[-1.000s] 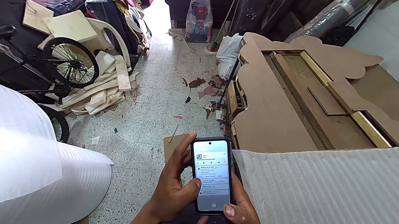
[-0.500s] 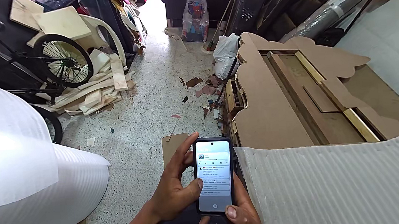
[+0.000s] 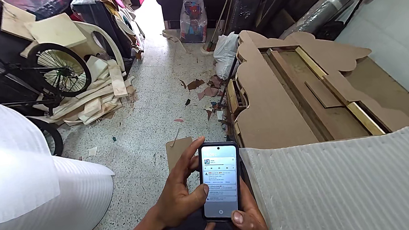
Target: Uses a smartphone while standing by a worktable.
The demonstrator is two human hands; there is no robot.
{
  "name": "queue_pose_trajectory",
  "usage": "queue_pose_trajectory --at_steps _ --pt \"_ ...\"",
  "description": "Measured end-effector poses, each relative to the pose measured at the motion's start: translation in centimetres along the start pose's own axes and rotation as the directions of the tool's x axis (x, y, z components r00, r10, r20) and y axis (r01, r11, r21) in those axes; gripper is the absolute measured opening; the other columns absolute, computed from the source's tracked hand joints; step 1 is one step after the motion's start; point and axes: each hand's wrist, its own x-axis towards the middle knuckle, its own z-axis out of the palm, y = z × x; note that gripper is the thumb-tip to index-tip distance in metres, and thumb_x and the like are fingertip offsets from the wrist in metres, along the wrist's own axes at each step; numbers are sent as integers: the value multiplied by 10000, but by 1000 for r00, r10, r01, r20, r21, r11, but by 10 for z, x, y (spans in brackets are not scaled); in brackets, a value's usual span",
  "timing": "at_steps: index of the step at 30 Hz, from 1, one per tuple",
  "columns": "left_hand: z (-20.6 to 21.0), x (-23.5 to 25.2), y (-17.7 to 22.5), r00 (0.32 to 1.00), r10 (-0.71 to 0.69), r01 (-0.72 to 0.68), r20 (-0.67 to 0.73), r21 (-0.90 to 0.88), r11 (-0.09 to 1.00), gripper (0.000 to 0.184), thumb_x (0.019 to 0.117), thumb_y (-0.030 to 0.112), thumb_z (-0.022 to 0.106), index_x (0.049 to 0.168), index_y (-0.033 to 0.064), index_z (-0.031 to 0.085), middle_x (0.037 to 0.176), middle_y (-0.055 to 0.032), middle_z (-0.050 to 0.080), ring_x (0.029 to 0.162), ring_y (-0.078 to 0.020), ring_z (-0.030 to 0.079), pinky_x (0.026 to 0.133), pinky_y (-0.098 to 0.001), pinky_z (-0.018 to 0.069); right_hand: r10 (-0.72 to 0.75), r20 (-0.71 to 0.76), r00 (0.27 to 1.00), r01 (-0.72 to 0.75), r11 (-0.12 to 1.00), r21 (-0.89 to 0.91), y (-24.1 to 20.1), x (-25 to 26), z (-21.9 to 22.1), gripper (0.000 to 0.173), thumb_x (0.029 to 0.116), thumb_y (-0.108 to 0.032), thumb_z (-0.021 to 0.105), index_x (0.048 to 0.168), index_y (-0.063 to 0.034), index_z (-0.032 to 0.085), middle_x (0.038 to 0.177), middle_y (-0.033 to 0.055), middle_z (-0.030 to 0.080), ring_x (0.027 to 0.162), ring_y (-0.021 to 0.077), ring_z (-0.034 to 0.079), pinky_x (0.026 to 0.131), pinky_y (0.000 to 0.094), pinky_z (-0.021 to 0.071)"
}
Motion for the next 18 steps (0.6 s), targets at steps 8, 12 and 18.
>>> queue_pose_trajectory --at_steps 8,12,18 --pt "20 13 -6 1000 -8 8 -19 -2 1000 821 944 256 683 1629 212 233 1332 -203 611 1162 -357 640 1001 -508 549 -6 13 1000 6 1000 7 -15 -2 -18 801 972 -264 684 1584 -150 180 1424 220 529 1128 416 659 745 551 638" --pt "30 21 -8 1000 -11 11 -16 3 1000 821 942 237 684 1629 217 236 1335 -203 610 1151 -356 644 990 -507 555 -7 10 1000 7 1000 5 -24 -2 -28 814 965 -265 690 1583 -148 173 1415 224 532 1101 422 668 728 557 638" --pt "42 36 -11 1000 -10 10 -6 18 1000 824 938 243 686 1629 220 237 1346 -201 601 1156 -352 642 992 -500 554 -15 22 1000 15 1000 17 -37 0 -41 788 969 -261 683 1577 -150 193 1412 225 536 1099 417 670 731 543 639"
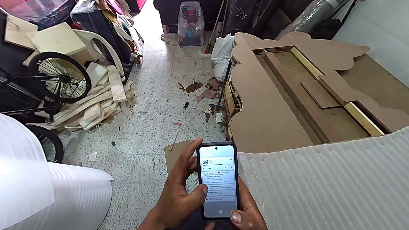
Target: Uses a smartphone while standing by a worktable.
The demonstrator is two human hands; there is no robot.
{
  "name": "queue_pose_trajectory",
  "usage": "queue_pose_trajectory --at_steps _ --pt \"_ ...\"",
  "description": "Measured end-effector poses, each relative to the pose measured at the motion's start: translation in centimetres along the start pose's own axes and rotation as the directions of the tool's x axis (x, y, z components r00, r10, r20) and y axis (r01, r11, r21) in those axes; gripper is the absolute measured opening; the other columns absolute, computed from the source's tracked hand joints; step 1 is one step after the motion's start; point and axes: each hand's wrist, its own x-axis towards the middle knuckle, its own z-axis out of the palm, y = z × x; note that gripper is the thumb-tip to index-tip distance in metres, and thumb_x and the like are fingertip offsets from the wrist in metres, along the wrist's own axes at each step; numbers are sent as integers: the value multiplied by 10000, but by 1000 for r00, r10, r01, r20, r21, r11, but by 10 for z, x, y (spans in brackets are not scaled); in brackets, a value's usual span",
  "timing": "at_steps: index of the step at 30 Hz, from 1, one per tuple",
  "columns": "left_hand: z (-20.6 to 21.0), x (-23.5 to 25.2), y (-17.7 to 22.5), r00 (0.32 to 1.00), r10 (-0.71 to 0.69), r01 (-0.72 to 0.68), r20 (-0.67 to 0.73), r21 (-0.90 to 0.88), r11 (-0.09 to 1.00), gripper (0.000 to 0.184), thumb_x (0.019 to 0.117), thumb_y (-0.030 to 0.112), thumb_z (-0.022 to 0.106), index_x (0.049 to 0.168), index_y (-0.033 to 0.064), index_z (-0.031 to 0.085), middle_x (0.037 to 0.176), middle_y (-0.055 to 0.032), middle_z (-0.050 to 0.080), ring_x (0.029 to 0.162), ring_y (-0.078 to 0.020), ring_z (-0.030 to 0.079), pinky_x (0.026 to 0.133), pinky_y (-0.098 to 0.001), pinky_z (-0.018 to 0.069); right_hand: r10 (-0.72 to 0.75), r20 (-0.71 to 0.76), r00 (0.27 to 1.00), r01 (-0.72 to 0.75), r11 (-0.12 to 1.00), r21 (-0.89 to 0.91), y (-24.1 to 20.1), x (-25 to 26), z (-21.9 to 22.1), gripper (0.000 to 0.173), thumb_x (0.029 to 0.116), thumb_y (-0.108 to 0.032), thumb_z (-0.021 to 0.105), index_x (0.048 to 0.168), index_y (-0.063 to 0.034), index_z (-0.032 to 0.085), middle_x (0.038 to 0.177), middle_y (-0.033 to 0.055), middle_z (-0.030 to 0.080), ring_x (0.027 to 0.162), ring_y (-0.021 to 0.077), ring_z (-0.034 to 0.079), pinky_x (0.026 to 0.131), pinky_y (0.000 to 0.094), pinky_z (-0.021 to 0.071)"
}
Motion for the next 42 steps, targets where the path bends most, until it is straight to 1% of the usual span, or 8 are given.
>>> queue_pose_trajectory --at_steps 4,17,23,28,42 --pt "7 9 -3 1000 7 -7 1 5 1000 826 942 251 683 1631 221 228 1350 -206 599 1156 -355 642 992 -499 553 1 6 1000 -1 1000 0 -10 3 -7 775 968 -261 685 1565 -147 205 1406 220 540 1112 405 668 735 534 641" --pt "18 33 -9 1000 21 -21 -17 23 1000 818 945 253 678 1630 222 231 1341 -201 606 1150 -349 645 987 -495 556 23 32 999 -24 999 33 -28 16 -30 788 965 -251 692 1565 -139 194 1409 240 529 1124 430 656 734 555 635" --pt "20 40 -11 999 14 -14 -36 20 1000 812 949 251 674 1630 226 233 1348 -210 596 1150 -354 645 987 -498 559 15 29 999 -16 1000 21 -31 23 -34 763 966 -266 692 1552 -137 222 1392 236 547 1108 420 666 722 542 639" --pt "20 47 -12 999 21 -20 -33 12 1000 808 951 243 668 1630 215 231 1339 -219 599 1147 -359 647 982 -499 561 9 34 999 -10 1000 15 -33 27 -38 762 965 -267 692 1549 -133 222 1389 240 546 1097 425 668 711 538 639" --pt "11 55 -15 1000 25 -25 -16 7 1000 821 947 256 680 1630 211 227 1360 -221 585 1157 -364 641 992 -502 555 1 32 999 -2 1000 18 -30 37 -39 763 967 -278 690 1554 -140 223 1394 238 544 1102 421 668 724 530 640"
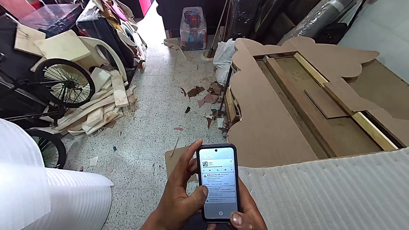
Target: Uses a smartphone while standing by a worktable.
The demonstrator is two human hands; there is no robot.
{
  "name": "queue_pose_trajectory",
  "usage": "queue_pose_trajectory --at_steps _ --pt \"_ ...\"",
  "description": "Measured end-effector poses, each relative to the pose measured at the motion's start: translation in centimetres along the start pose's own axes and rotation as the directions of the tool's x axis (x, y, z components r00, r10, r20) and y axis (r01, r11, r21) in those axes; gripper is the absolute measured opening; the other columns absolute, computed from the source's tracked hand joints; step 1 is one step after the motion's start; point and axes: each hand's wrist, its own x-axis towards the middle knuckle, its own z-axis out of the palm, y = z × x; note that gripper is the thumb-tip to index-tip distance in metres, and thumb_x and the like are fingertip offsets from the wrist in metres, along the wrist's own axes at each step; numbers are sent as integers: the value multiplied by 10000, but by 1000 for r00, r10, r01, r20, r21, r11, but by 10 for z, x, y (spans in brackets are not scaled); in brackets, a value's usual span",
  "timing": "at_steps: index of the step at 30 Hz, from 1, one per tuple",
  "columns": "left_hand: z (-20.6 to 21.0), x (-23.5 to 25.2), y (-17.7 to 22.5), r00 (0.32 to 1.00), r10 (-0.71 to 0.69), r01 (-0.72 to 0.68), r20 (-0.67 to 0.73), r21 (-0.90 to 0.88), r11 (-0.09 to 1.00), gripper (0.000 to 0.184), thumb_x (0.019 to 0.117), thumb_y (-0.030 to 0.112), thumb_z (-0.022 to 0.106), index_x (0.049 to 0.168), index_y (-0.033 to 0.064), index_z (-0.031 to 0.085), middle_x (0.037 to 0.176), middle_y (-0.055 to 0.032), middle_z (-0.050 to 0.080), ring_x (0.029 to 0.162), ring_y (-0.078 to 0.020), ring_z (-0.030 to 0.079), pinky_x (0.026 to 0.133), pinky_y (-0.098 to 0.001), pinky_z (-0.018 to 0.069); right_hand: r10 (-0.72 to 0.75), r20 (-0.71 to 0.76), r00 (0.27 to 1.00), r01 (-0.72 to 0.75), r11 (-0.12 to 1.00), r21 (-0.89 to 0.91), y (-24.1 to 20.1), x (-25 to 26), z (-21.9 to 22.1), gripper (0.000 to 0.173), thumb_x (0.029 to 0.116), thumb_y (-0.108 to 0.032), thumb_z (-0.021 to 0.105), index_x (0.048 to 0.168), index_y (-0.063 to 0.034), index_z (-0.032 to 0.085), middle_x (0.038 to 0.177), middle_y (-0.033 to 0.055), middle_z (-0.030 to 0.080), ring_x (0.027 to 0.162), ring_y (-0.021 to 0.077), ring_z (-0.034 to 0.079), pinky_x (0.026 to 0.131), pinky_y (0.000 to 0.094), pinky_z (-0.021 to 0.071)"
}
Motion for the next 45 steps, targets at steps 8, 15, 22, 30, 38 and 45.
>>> queue_pose_trajectory --at_steps 8,15,22,30,38,45 --pt "-6 -3 1 1000 7 -7 -6 -1 1000 831 939 241 684 1631 201 224 1337 -221 599 1145 -357 647 990 -499 555 -4 4 1000 4 1000 -10 6 2 3 759 967 -273 689 1553 -141 225 1402 230 540 1102 420 667 719 535 639" --pt "-6 -7 3 999 -16 16 -46 3 1000 800 937 169 672 1620 208 259 1321 -212 611 1114 -358 664 959 -500 578 7 -18 1000 -8 1000 -24 9 1 11 764 968 -266 687 1558 -147 217 1396 217 549 1097 404 673 715 527 641" --pt "-12 -19 2 1000 -9 9 1 -108 994 842 977 392 646 1644 212 165 1314 -237 604 1153 -361 639 995 -499 544 8 -23 1000 -9 1000 -11 12 -2 17 746 964 -271 683 1549 -132 241 1387 234 550 1077 415 678 704 536 640" --pt "-8 -34 0 999 27 -23 40 -95 995 914 962 343 659 1652 181 82 1331 -236 595 1197 -354 616 1040 -503 514 -1 -44 999 3 1000 28 12 -8 23 751 959 -236 686 1546 -110 234 1396 263 535 1111 441 660 726 560 632" --pt "-3 -47 -3 993 22 -2 118 -166 986 985 933 228 675 1653 200 3 1338 -221 583 1165 -330 636 991 -475 553 -12 -63 998 11 1000 -22 10 -16 29 723 939 -150 696 1515 -24 277 1366 319 546 1136 489 643 805 618 612" --pt "3 -51 -4 986 38 -12 164 -159 987 1023 921 189 689 1653 219 -26 1336 -198 574 1171 -309 638 976 -466 572 -27 -101 995 24 999 -32 5 -23 33 687 958 -108 671 1515 -65 271 1360 280 572 1147 449 652 777 572 629"
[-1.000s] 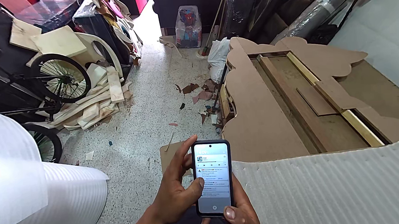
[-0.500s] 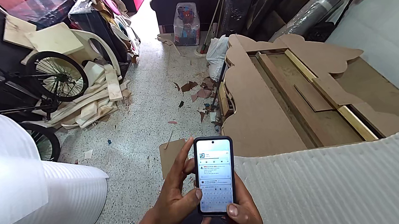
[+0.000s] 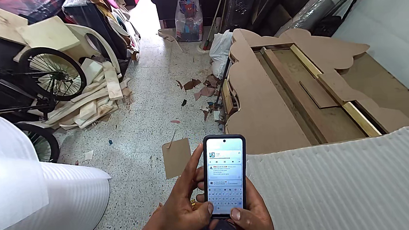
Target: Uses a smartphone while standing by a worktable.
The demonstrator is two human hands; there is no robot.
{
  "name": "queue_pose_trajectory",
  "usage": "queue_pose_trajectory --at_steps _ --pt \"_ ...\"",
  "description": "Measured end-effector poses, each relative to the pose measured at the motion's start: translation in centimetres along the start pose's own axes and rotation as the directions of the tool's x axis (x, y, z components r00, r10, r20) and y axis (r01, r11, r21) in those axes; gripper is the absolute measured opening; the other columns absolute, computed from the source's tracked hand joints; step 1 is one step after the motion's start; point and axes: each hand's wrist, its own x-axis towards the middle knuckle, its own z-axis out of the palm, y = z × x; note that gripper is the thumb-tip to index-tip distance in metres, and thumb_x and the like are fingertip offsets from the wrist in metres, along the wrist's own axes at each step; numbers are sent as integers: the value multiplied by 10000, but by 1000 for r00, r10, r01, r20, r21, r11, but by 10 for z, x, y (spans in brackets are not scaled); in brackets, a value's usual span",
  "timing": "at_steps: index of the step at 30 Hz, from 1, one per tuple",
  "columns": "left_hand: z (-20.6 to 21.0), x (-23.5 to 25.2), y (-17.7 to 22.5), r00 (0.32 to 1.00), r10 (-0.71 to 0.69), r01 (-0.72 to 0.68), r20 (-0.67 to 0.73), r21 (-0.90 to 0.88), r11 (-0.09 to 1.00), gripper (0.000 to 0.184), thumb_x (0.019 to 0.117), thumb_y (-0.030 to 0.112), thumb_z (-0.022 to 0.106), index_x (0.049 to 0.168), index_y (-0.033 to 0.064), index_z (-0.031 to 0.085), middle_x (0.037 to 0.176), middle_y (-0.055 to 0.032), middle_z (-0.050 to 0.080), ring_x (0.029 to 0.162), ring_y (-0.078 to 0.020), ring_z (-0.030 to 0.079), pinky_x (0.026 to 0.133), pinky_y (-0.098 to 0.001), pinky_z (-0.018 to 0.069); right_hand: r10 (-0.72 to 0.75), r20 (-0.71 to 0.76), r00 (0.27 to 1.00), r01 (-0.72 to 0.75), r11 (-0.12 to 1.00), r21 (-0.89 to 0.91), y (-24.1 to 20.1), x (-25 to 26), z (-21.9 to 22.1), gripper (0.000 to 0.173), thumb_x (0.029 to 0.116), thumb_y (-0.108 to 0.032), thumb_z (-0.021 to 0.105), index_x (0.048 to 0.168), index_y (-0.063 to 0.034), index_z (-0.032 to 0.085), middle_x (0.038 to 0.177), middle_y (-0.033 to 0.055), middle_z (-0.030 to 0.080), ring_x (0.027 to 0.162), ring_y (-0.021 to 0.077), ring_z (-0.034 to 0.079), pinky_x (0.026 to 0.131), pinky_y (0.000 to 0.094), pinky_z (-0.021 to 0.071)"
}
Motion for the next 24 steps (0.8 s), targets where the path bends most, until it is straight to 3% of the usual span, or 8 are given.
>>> queue_pose_trajectory --at_steps 14,20,24 --pt "12 4 -5 1000 6 -6 -5 29 1000 1001 934 238 695 1654 211 0 1371 -199 564 1174 -293 638 976 -437 572 -14 -40 999 11 998 -64 -5 -7 -5 644 975 -75 638 1498 -42 265 1333 307 577 1109 473 663 732 561 637" --pt "19 13 -7 1000 0 0 13 37 999 989 941 225 691 1654 207 5 1393 -201 558 1189 -298 637 986 -441 570 -44 -54 998 38 995 -95 -10 -13 -13 727 947 -59 667 1527 -62 229 1351 218 592 1131 366 674 805 523 635" --pt "25 21 -10 1000 2 -2 29 29 1000 983 944 214 688 1654 203 8 1409 -200 551 1197 -301 635 991 -444 569 -56 -36 998 53 996 -71 -15 -15 -20 728 945 -48 660 1532 -74 229 1372 202 586 1165 356 660 868 532 617"
